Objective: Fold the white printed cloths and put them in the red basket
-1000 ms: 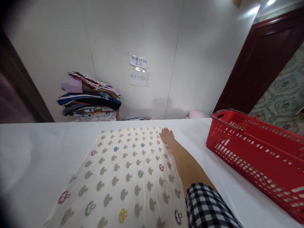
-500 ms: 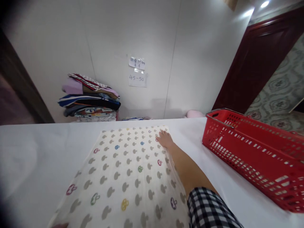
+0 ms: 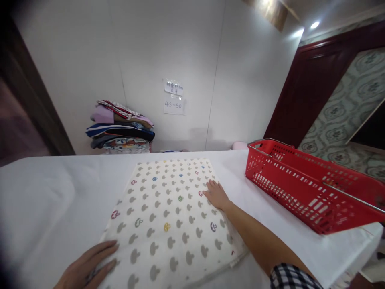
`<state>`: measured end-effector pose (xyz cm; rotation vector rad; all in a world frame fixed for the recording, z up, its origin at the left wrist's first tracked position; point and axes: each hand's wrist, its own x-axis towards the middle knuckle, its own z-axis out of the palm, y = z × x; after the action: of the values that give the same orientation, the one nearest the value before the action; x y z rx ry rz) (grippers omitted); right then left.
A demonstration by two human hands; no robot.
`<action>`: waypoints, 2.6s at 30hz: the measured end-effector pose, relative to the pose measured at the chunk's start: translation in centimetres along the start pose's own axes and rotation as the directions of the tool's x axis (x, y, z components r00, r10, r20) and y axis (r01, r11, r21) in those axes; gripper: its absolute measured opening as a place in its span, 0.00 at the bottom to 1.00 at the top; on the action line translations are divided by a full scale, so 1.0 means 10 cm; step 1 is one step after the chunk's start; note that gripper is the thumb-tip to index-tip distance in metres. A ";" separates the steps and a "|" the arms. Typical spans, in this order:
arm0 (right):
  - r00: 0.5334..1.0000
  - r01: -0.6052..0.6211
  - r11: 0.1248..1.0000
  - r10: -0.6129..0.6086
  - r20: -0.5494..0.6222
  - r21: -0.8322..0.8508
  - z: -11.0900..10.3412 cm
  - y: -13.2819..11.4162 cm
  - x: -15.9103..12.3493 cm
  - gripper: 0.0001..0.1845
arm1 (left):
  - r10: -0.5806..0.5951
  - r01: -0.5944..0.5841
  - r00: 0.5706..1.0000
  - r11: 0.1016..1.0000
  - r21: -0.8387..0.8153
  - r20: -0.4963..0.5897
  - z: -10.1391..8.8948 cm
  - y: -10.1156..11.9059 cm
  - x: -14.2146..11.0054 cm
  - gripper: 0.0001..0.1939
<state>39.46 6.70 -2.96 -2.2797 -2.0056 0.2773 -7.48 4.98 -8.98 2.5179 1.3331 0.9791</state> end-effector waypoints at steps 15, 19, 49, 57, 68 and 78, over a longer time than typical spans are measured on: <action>0.993 -0.121 0.992 0.121 0.006 -0.047 0.00 -0.13 -0.29 0.34 | 0.103 -0.104 0.995 0.994 -0.039 -0.015 -0.22 0.30 0.19 0.19; 0.989 -0.150 0.988 0.149 -0.010 -0.047 0.00 -0.15 -0.38 0.34 | 0.085 -0.084 0.996 0.995 -0.062 0.020 -0.23 0.31 0.19 0.19; 0.892 -0.197 0.772 0.397 -0.216 0.604 0.16 0.47 -1.68 0.34 | 0.347 -0.359 0.915 0.933 0.025 0.207 -0.27 1.34 -0.04 0.18; 0.859 -0.252 0.524 0.508 -0.062 0.814 0.02 0.40 -1.82 0.38 | 0.330 -0.346 0.914 0.938 0.032 0.235 -0.37 1.42 -0.16 0.18; 0.908 -0.217 0.073 0.380 0.174 0.973 -0.03 0.33 -1.96 0.47 | 0.190 -0.222 0.957 0.966 0.134 0.220 -0.65 1.05 -0.43 0.27; 0.907 -0.058 -0.102 0.411 0.095 0.993 0.08 0.36 -1.91 0.39 | 0.112 -0.163 0.974 0.950 0.265 0.198 -0.71 0.98 -0.45 0.30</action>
<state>40.52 -12.76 -3.01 -1.3415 -0.5237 1.0299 -6.71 -5.66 -1.78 2.8629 1.3383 0.5974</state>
